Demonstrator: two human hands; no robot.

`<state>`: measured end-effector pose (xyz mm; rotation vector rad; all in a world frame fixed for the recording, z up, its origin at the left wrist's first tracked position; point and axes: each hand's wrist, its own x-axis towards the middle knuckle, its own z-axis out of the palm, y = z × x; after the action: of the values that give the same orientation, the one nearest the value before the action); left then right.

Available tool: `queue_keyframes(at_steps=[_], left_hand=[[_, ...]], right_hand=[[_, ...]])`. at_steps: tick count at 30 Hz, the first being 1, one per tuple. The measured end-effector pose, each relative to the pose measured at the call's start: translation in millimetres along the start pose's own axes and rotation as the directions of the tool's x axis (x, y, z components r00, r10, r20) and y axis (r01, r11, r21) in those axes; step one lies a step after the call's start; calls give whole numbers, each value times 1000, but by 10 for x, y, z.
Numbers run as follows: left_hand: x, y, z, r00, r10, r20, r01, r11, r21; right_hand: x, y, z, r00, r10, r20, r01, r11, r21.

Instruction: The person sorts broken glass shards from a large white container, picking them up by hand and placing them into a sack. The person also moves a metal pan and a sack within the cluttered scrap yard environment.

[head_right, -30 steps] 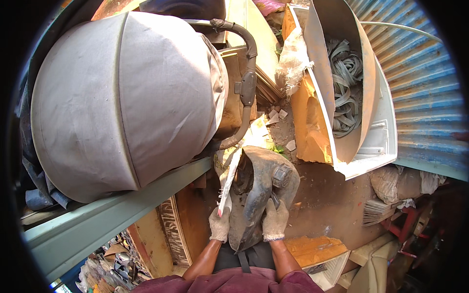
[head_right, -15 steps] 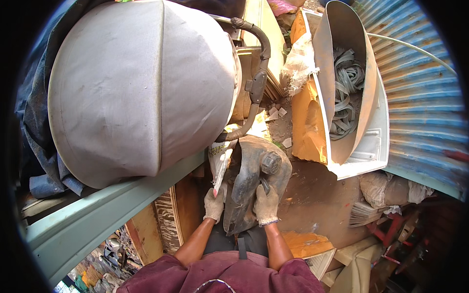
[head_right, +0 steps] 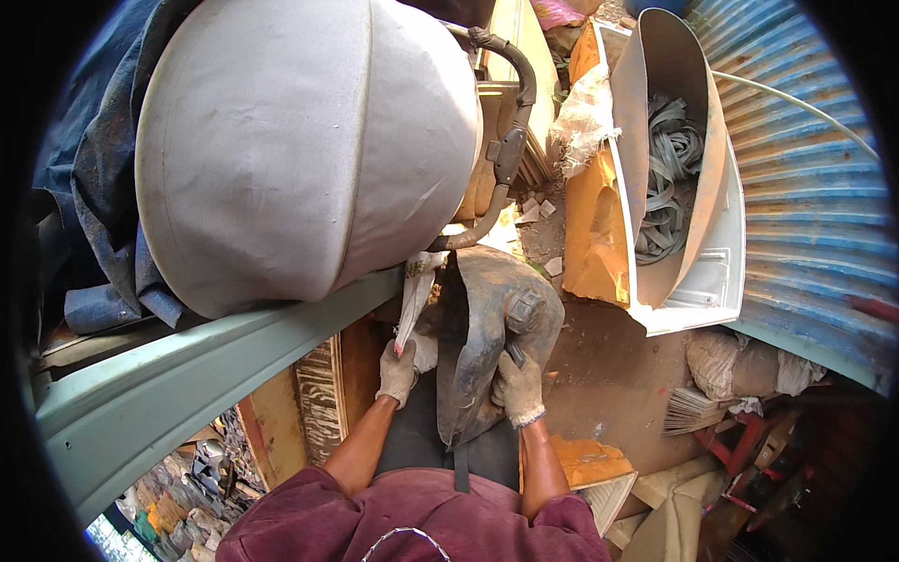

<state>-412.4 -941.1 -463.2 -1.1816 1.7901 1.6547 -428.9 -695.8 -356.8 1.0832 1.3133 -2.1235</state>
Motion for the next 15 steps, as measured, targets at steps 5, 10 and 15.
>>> queue_keyframes(at_steps=[5,10,15], left_hand=[[93,-528,212,964,133,-229,-127,991,41],[168,-1640,307,998,-16,56,49,738,-673],[-158,-2132,421,994,-105,15,90,761,-643]], right_hand=[[42,231,85,893,-443,-75,313,733,-604],[-12,476,77,696,-682,-224,207,489,-847],[84,544,107,814,-552,-179,374,734,-567]])
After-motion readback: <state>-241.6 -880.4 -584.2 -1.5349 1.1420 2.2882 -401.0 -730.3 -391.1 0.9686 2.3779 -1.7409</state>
